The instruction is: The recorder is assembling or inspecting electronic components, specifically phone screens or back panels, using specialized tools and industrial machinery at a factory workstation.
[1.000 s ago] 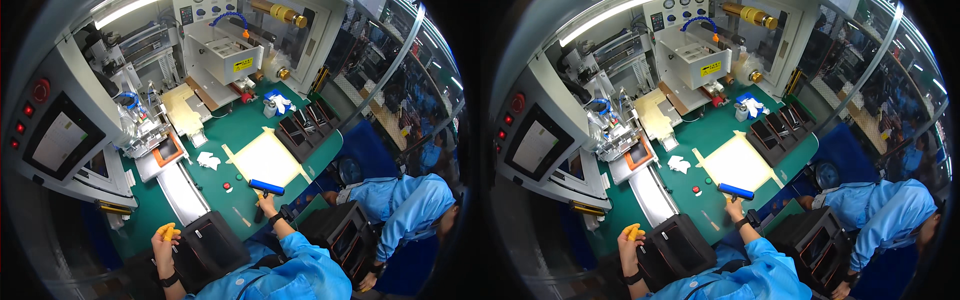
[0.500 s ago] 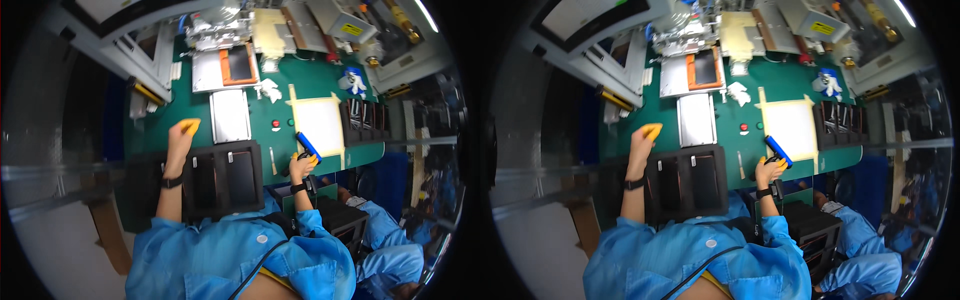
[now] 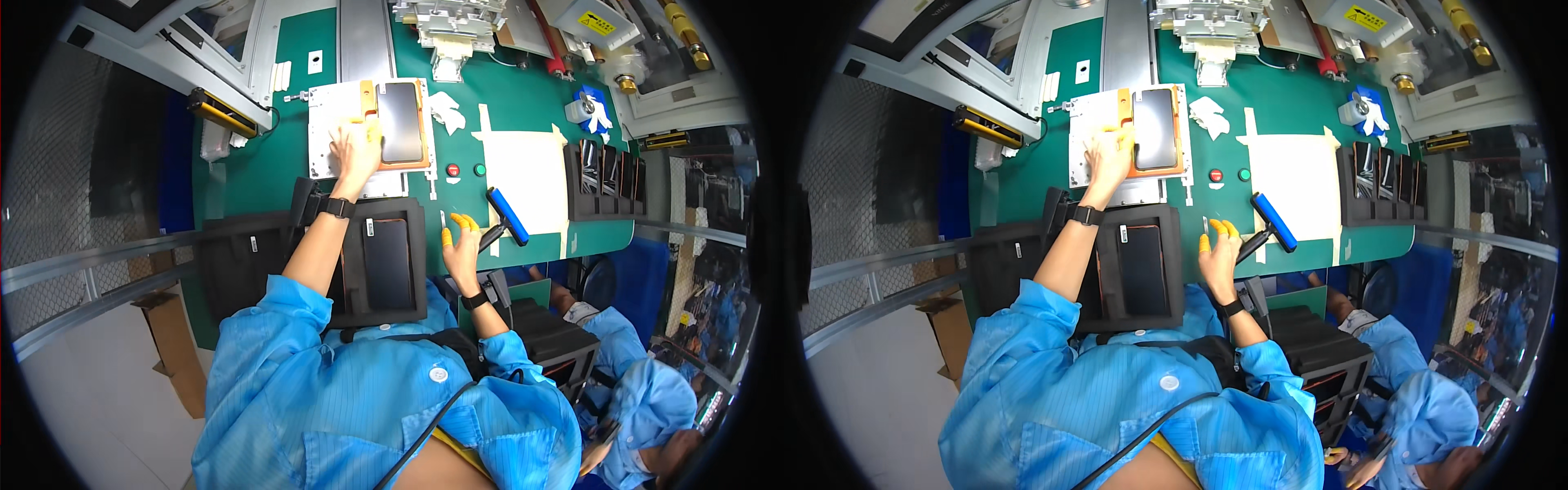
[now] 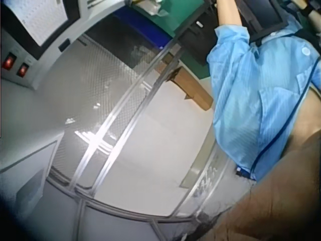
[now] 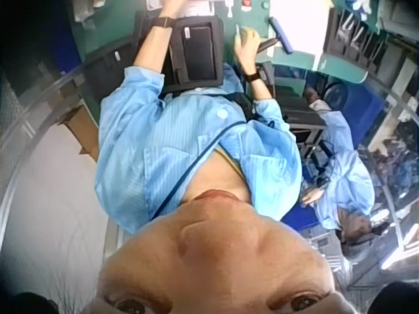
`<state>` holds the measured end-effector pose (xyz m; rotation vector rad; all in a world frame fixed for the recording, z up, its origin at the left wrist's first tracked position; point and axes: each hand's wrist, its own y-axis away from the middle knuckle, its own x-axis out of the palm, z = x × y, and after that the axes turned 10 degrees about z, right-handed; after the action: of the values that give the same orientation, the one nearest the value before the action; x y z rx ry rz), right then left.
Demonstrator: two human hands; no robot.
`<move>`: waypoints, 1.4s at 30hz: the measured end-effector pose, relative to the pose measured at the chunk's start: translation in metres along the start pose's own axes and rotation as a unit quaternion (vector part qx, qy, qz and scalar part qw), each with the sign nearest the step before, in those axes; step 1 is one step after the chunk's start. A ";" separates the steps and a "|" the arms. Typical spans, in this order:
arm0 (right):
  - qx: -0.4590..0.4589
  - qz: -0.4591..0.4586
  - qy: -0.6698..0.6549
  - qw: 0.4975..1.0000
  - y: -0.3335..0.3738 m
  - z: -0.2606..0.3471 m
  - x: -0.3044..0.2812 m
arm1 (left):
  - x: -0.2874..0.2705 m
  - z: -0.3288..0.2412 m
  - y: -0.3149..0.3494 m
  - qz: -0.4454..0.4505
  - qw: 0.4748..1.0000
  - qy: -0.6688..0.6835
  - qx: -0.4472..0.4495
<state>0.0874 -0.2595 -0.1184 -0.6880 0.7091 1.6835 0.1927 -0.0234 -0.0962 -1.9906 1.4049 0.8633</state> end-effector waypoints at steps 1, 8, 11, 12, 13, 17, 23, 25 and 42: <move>0.001 0.019 -0.020 1.000 0.002 0.001 0.000 | -0.001 -0.014 0.004 0.004 1.000 0.021 -0.017; 0.003 0.070 -0.052 0.996 0.006 0.015 -0.004 | 0.025 -0.016 -0.005 -0.076 0.993 -0.038 -0.076; 0.010 0.073 -0.081 0.994 0.005 0.011 -0.004 | 0.009 -0.008 -0.010 -0.007 0.990 0.130 -0.051; 0.009 0.063 -0.097 0.993 0.002 0.008 -0.003 | 0.005 -0.012 -0.008 -0.009 0.949 0.301 -0.089; -0.010 0.043 -0.087 0.995 -0.003 0.005 -0.002 | -0.007 -0.023 -0.003 -0.009 0.878 0.461 -0.126; 0.059 0.091 -0.177 0.978 -0.015 0.016 -0.013 | -0.068 -0.037 0.023 0.130 0.731 0.656 -0.137; 0.056 0.125 -0.209 0.968 -0.013 -0.001 0.004 | -0.114 -0.047 0.094 0.130 0.691 0.698 -0.136; 0.073 0.137 -0.221 0.963 -0.021 0.008 -0.003 | -0.124 -0.045 0.112 0.136 0.675 0.712 -0.135; 0.043 0.160 -0.375 0.912 -0.033 0.046 -0.024 | -0.133 -0.047 0.160 0.144 0.608 0.755 -0.201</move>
<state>0.1208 -0.2328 -0.0738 0.1759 0.3399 2.0058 0.0167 -0.0267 0.0241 -2.9782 2.5111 -0.9687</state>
